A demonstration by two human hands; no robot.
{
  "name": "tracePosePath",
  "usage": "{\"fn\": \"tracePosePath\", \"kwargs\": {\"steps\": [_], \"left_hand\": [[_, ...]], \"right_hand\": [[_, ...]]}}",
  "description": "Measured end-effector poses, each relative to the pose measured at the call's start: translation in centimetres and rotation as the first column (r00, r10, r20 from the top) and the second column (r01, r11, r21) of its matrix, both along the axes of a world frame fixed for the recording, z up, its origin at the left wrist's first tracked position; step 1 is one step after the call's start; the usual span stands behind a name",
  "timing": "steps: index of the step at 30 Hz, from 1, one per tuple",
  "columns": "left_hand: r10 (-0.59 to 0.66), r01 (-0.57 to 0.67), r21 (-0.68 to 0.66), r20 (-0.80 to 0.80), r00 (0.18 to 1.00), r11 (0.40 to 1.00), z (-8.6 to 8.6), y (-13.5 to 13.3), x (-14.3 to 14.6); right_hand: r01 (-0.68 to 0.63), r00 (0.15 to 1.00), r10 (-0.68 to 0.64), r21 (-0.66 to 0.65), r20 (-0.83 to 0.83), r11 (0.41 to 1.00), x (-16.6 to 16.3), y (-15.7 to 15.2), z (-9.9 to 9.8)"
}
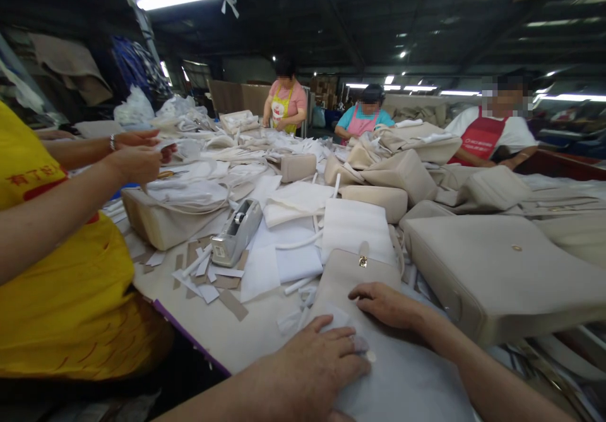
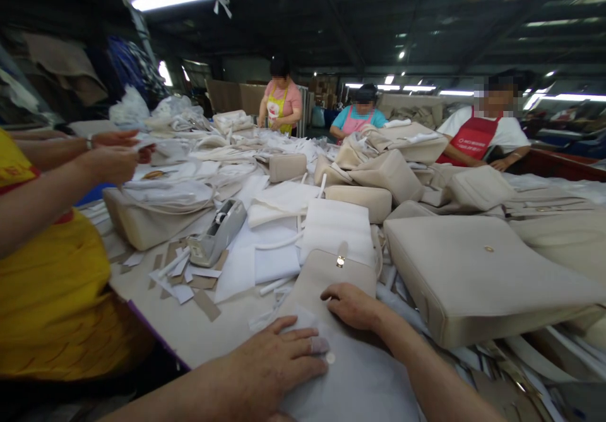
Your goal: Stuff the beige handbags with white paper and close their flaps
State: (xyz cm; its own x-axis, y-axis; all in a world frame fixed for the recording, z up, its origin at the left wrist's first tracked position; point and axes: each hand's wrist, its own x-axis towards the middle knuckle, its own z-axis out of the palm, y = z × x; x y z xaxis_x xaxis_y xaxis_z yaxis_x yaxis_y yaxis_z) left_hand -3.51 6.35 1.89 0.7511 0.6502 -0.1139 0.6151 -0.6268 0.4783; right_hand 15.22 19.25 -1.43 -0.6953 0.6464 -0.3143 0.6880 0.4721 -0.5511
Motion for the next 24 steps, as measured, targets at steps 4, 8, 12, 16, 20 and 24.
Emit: {"fn": "tracePosePath", "kwargs": {"steps": [4, 8, 12, 16, 20, 24], "left_hand": [[0.062, -0.064, 0.035, 0.038, 0.997, 0.997, 0.4, 0.8, 0.2], [0.1, -0.101, 0.06, 0.023, 0.995, 0.993, -0.3, 2.6, 0.7], [0.106, -0.105, 0.046, -0.014, 0.994, 0.993, -0.5, 4.7, 1.5], [0.105, -0.107, -0.023, -0.077, 0.991, 0.994, -0.6, 6.5, 2.0], [0.092, -0.104, -0.092, -0.121, 0.988, 0.99, -0.8, 7.7, 1.8], [0.092, -0.098, -0.04, -0.14, 0.986, 0.994, -0.5, 7.4, 2.0]], "right_hand": [[0.198, 0.977, -0.193, 0.039, -0.095, 0.98, 2.0, 0.3, 1.2], [0.39, 0.916, -0.37, 0.134, -0.153, 0.911, 4.3, 0.3, 3.5], [0.392, 0.92, -0.36, 0.302, -0.157, 0.869, 4.4, -2.1, 5.6], [0.242, 0.967, -0.254, 0.335, -0.009, 0.911, 3.2, -5.4, 5.0], [0.183, 0.96, -0.247, 0.376, 0.129, 0.908, 2.8, -7.3, 2.5], [0.184, 0.955, -0.266, 0.438, 0.133, 0.88, 3.3, -7.4, 1.2]]}}
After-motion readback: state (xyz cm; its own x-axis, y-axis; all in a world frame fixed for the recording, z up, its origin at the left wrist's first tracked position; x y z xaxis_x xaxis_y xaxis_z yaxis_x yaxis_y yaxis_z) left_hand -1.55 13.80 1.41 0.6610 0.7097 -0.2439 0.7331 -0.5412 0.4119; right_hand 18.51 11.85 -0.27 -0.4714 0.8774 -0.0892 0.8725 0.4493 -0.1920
